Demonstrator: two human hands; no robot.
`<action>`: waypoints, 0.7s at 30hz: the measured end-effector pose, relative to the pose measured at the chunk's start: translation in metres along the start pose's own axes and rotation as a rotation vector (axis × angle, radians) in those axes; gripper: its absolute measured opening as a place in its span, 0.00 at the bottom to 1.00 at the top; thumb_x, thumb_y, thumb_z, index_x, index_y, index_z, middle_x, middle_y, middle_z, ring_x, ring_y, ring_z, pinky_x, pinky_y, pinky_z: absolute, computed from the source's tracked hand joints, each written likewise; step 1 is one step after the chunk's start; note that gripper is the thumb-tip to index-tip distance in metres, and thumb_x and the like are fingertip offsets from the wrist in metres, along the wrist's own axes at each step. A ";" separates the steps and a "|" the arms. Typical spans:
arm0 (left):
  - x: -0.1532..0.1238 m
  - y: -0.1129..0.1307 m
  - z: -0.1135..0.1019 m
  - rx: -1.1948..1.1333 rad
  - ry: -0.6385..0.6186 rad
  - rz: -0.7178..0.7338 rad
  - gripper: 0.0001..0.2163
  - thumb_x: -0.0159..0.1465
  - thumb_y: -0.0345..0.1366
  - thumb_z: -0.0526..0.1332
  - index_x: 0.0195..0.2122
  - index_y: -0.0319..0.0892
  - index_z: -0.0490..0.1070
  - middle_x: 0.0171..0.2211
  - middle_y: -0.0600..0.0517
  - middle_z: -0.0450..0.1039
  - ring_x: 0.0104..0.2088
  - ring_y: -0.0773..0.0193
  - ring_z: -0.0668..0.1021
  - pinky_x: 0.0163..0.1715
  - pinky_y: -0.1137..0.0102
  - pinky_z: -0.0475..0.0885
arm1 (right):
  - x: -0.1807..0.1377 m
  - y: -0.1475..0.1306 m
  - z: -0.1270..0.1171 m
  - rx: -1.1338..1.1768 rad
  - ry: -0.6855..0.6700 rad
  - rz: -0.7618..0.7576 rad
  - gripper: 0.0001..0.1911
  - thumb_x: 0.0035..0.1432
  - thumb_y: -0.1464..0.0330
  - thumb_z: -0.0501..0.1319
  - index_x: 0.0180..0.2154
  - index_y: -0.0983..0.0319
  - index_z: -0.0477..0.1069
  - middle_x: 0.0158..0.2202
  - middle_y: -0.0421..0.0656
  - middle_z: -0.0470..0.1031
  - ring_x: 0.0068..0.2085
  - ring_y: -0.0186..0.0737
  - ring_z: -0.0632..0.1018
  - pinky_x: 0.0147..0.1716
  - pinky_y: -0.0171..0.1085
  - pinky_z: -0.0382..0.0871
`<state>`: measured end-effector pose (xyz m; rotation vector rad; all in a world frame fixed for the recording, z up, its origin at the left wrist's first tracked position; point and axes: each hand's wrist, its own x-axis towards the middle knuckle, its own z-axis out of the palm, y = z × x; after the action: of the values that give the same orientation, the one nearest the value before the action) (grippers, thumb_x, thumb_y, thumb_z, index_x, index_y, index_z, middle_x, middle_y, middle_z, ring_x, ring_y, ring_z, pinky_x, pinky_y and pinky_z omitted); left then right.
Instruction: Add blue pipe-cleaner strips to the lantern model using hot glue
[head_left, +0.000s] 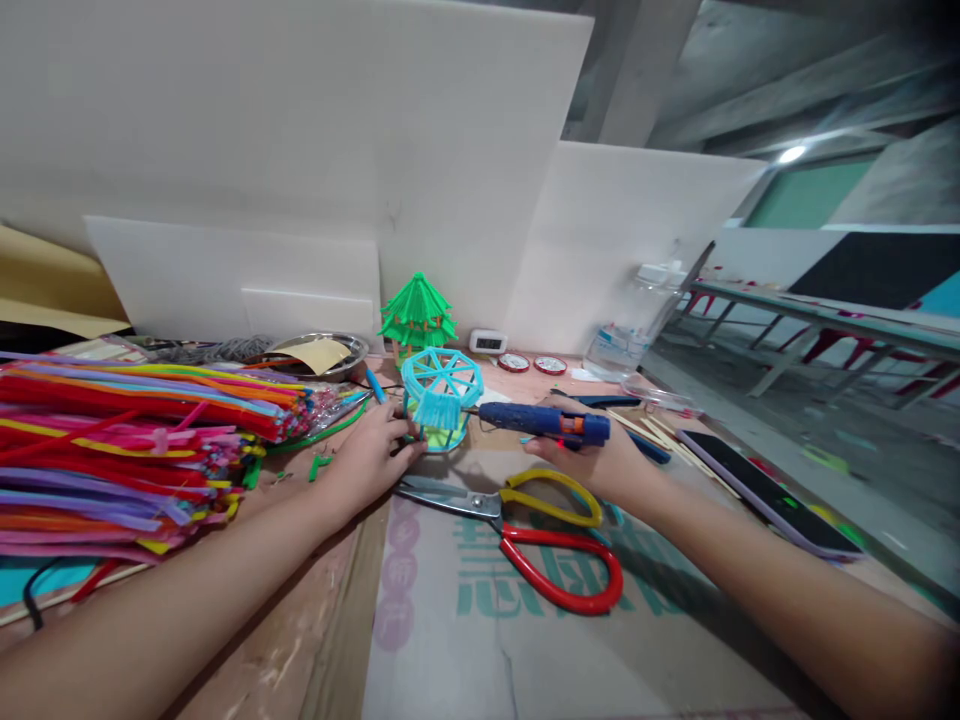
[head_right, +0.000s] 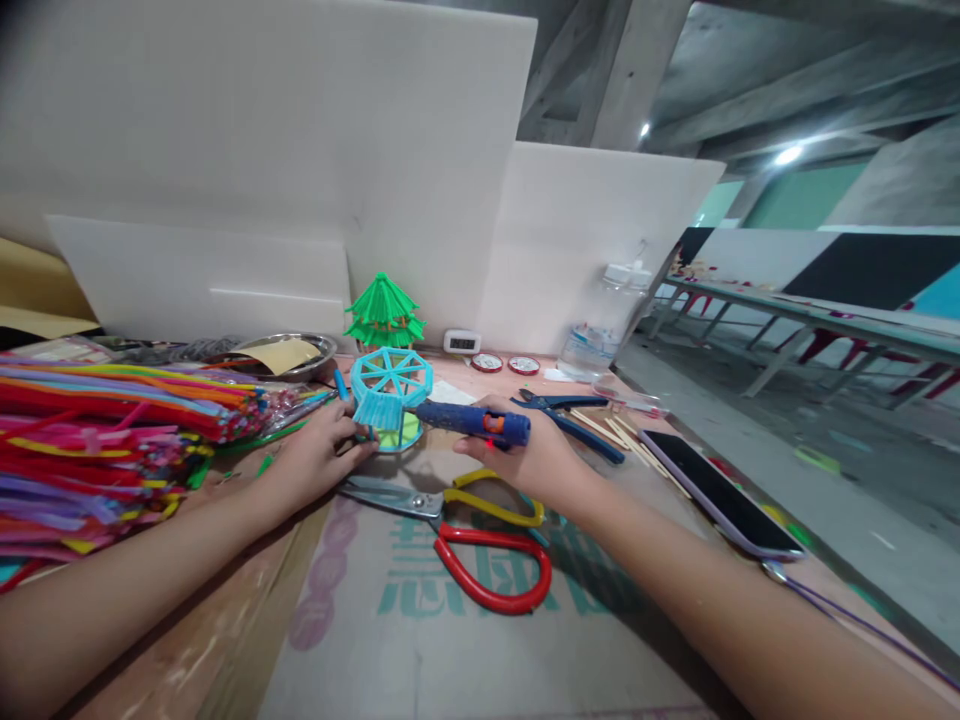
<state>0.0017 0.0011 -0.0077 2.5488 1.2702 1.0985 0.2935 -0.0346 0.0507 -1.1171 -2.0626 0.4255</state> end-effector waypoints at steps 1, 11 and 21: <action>0.000 0.000 0.000 0.004 0.004 0.002 0.08 0.65 0.37 0.62 0.33 0.39 0.77 0.41 0.44 0.72 0.45 0.53 0.75 0.46 0.62 0.72 | 0.000 0.001 0.000 -0.007 -0.004 0.002 0.10 0.56 0.61 0.67 0.37 0.58 0.70 0.31 0.38 0.73 0.31 0.38 0.72 0.30 0.35 0.66; 0.001 0.001 0.000 -0.001 -0.002 -0.018 0.09 0.65 0.38 0.62 0.32 0.39 0.77 0.40 0.45 0.71 0.43 0.54 0.75 0.44 0.63 0.72 | -0.001 0.001 0.000 0.032 0.006 0.016 0.12 0.55 0.59 0.68 0.37 0.58 0.71 0.30 0.38 0.72 0.30 0.37 0.72 0.28 0.35 0.67; 0.001 0.001 -0.001 -0.013 -0.004 -0.018 0.09 0.64 0.40 0.61 0.31 0.41 0.77 0.39 0.46 0.71 0.42 0.55 0.74 0.45 0.62 0.72 | -0.001 -0.010 -0.004 0.063 -0.039 0.009 0.13 0.57 0.58 0.66 0.33 0.61 0.71 0.29 0.41 0.74 0.30 0.39 0.74 0.28 0.37 0.68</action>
<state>0.0022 0.0009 -0.0054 2.5236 1.2788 1.0937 0.2903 -0.0413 0.0590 -1.0893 -2.0640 0.5171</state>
